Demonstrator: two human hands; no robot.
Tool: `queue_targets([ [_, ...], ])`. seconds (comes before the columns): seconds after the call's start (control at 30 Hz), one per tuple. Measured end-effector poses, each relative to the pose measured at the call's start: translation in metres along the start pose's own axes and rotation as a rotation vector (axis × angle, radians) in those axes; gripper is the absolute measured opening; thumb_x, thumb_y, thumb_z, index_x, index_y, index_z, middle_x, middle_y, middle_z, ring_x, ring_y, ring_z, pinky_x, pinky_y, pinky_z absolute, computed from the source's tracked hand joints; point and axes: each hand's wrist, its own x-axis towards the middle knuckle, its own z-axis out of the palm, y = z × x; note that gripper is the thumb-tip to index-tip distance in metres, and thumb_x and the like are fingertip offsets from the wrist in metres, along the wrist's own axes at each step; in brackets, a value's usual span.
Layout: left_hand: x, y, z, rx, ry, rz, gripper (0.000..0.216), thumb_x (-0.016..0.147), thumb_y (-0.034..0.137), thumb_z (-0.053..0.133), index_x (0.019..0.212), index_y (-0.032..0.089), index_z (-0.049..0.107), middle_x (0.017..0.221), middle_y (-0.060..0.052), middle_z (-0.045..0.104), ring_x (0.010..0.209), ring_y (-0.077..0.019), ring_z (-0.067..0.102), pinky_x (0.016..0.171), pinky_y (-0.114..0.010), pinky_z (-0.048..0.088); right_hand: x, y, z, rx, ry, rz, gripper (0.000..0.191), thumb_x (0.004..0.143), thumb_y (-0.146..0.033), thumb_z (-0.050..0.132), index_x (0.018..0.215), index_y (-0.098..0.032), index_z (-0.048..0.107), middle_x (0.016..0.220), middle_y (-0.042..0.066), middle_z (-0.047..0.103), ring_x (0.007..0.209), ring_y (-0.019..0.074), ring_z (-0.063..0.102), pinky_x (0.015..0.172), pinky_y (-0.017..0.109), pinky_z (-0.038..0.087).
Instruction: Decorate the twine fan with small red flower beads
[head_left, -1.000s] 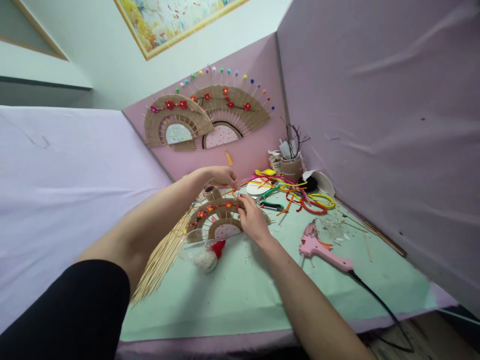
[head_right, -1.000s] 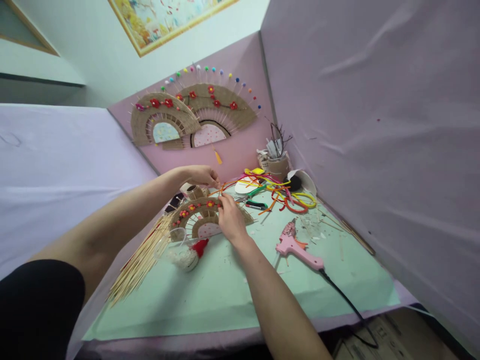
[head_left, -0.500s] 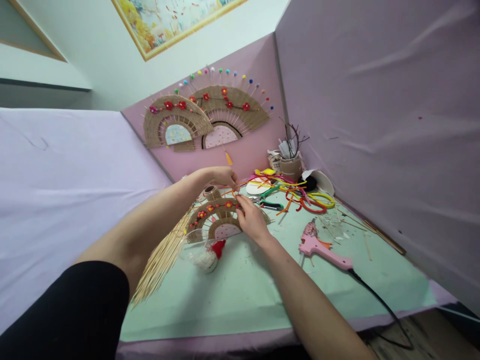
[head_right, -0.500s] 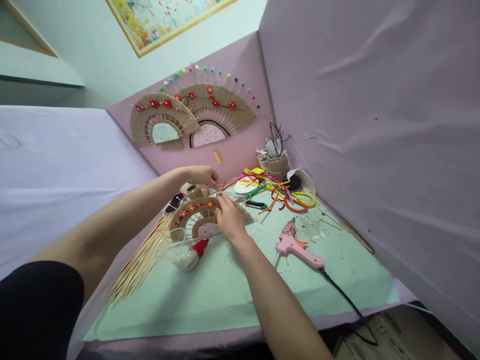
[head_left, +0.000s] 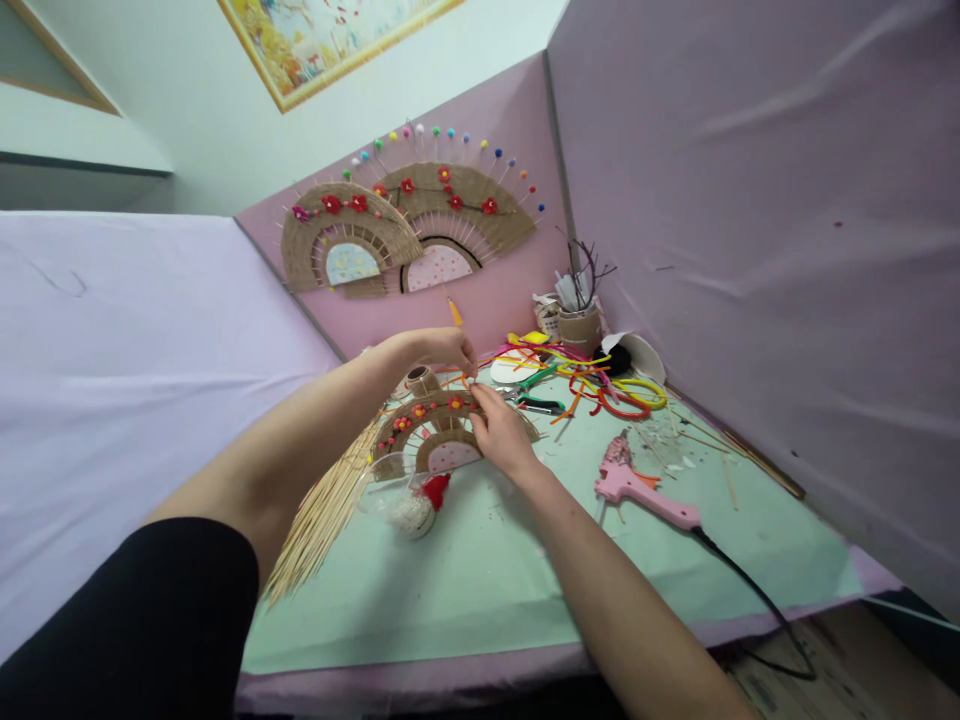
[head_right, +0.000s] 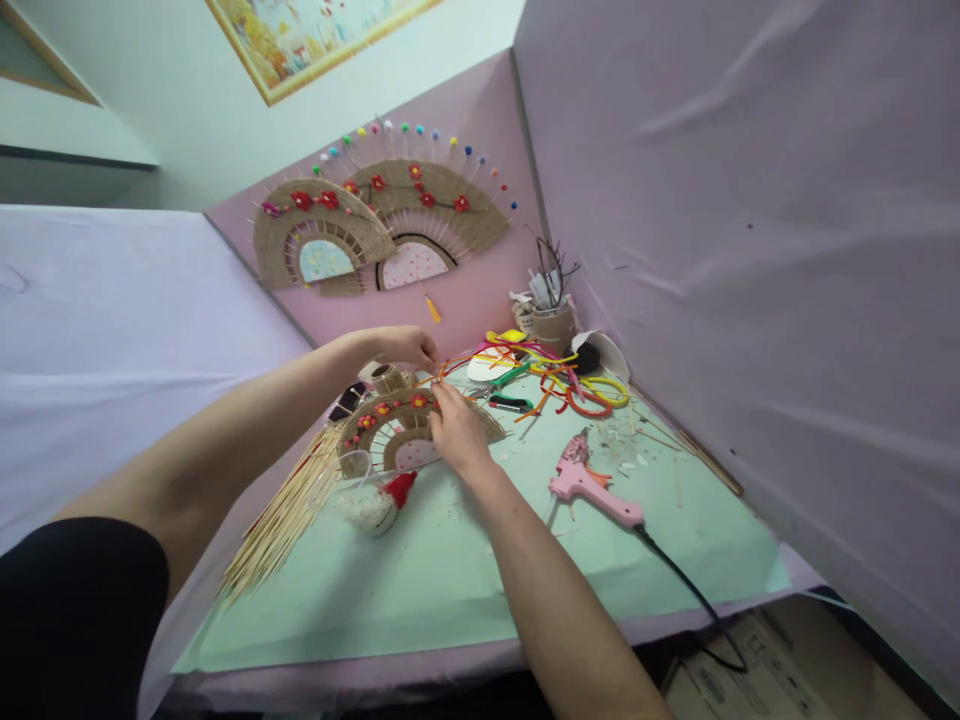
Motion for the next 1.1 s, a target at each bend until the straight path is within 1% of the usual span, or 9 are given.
queue_targets([
  [0.13,0.001,-0.001,0.001,-0.004,-0.003,0.014,0.024,0.061,0.036,0.074,0.08,0.021,0.076,0.073,0.004,0.068,0.071,-0.011,0.053,0.069,-0.02,0.039,0.0,-0.001,-0.001,-0.006,-0.004,-0.005,0.048,0.085,-0.013,0.046,0.133,-0.011,0.052,0.139,0.016,0.052,0.131,0.0236,0.047,0.111,0.04,0.037],
  [0.33,0.0,0.001,0.002,0.045,0.021,0.036,0.025,0.063,0.035,0.072,0.083,0.02,0.076,0.075,0.003,0.07,0.073,-0.0116,0.055,0.069,-0.02,0.039,0.0,-0.001,-0.002,0.001,-0.003,-0.005,0.05,0.085,-0.013,0.046,0.135,-0.014,0.051,0.14,0.015,0.051,0.131,0.0232,0.047,0.111,0.04,0.037],
  [0.53,-0.003,0.005,0.002,0.07,0.046,0.102,0.017,0.064,0.027,0.071,0.078,0.019,0.076,0.071,0.002,0.07,0.068,-0.0106,0.055,0.068,-0.021,0.039,0.0,0.0,0.0,0.001,-0.009,-0.009,0.051,0.084,-0.012,0.046,0.135,-0.009,0.05,0.14,0.017,0.051,0.131,0.024,0.046,0.111,0.04,0.036],
  [0.67,-0.004,0.007,0.002,0.085,0.067,0.144,0.016,0.064,0.024,0.069,0.077,0.018,0.077,0.07,0.001,0.07,0.066,-0.0106,0.055,0.064,-0.021,0.039,0.0,-0.001,-0.001,0.003,-0.006,-0.002,0.051,0.084,-0.012,0.045,0.136,-0.013,0.05,0.139,0.015,0.051,0.13,0.0236,0.047,0.11,0.04,0.037],
  [0.77,-0.004,0.008,0.003,0.106,0.068,0.166,0.018,0.064,0.025,0.069,0.079,0.018,0.077,0.071,0.001,0.07,0.066,-0.0109,0.056,0.062,-0.02,0.038,0.0,-0.002,-0.001,0.002,-0.011,0.005,0.052,0.084,-0.012,0.046,0.136,-0.015,0.05,0.139,0.014,0.052,0.129,0.0239,0.048,0.109,0.041,0.038],
  [0.9,-0.004,0.011,0.005,0.171,0.091,0.171,0.023,0.064,0.025,0.068,0.083,0.015,0.078,0.073,-0.001,0.071,0.065,-0.0112,0.056,0.062,-0.021,0.038,0.0,-0.003,-0.002,-0.003,-0.013,0.007,0.051,0.084,-0.011,0.045,0.135,-0.014,0.051,0.139,0.014,0.051,0.13,0.0239,0.047,0.11,0.04,0.038],
  [1.1,-0.007,0.014,0.007,0.228,0.125,0.184,0.022,0.065,0.028,0.068,0.081,0.016,0.078,0.065,0.001,0.068,0.061,-0.0102,0.053,0.057,-0.021,0.035,0.0,-0.002,-0.001,-0.012,-0.02,0.007,0.051,0.085,-0.013,0.046,0.135,-0.011,0.05,0.14,0.016,0.05,0.13,0.0248,0.047,0.11,0.041,0.038],
])
